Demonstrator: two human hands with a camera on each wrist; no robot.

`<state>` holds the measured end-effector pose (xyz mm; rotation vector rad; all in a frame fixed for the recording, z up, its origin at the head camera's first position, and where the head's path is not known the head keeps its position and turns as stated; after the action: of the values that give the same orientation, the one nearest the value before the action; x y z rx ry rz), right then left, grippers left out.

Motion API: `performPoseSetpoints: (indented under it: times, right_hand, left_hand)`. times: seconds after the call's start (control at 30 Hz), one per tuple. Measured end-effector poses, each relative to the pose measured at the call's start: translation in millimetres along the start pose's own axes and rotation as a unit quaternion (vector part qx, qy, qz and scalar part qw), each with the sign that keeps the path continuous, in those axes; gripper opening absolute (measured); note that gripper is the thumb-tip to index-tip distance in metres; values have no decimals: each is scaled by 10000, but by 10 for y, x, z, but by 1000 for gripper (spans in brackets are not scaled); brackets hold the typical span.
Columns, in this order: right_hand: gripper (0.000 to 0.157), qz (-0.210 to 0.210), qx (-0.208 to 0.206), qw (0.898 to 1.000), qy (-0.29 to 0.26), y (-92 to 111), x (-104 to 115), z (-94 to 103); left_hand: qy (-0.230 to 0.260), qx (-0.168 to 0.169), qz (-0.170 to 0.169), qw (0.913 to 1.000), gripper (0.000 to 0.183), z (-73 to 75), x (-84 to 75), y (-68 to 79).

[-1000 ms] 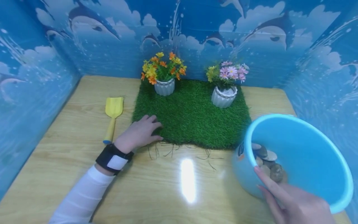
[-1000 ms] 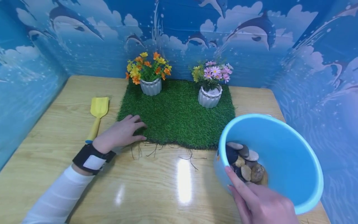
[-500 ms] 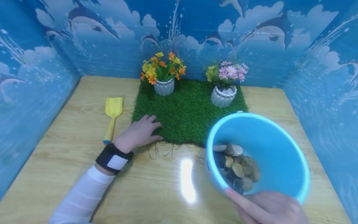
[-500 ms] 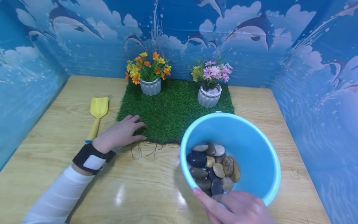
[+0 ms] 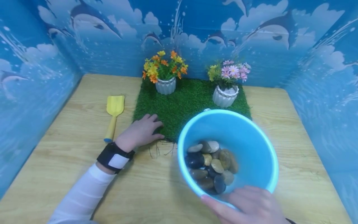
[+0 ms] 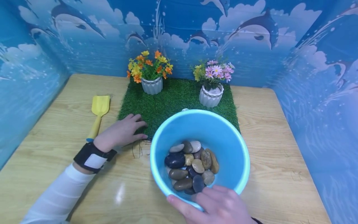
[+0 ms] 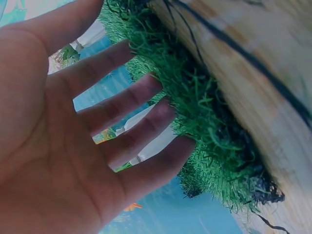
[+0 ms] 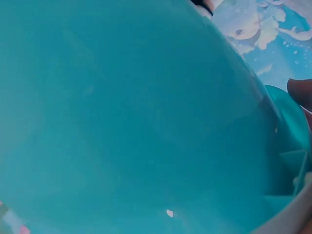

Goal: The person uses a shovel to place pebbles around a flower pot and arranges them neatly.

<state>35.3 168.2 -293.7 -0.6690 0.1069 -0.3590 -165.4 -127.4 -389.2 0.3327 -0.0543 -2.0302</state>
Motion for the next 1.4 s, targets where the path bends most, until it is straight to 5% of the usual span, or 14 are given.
performPoseSetpoints:
  times: [0.57,0.8,0.97,1.13,1.27,1.4]
  right_hand:
    - [41,448,639,9934,-845,-367,-34,-242]
    - [41,540,636,9924,-908,-368,-67,-273]
    - [46,549,706,9910,-994,-380,-81,-259]
    - [49,385,783,9905,-1064,-392,-86,-239]
    - [50,437,823,9908,-978,-388,-93,-235]
    - [49,548,884,9903,-921,-359,-102,-227]
  left_hand:
    - [814,364,92,9960,44,51,80,57]
    - [1036,-18,-189,9944,34,240,234,66]
    - [813,-497,520,9941,55,531,577,216]
    - [825,-600,1076,9889,67,704,1123,326]
    - [1200,-302,1294,9838,71,661,1535,319]
    - [1121,59,1177,9867,79,526,1697,230]
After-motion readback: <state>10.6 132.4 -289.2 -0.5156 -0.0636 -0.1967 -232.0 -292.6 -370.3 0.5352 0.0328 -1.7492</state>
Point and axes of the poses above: each hand's wrist, its own y-axis away from the middle knuckle, its own z-axis out of the back of the hand, x = y × z, the point moved 2 cm from there along -y, towards the middle knuckle, and after that the axes turned 4 degrees about z, right-handed, at the moved point
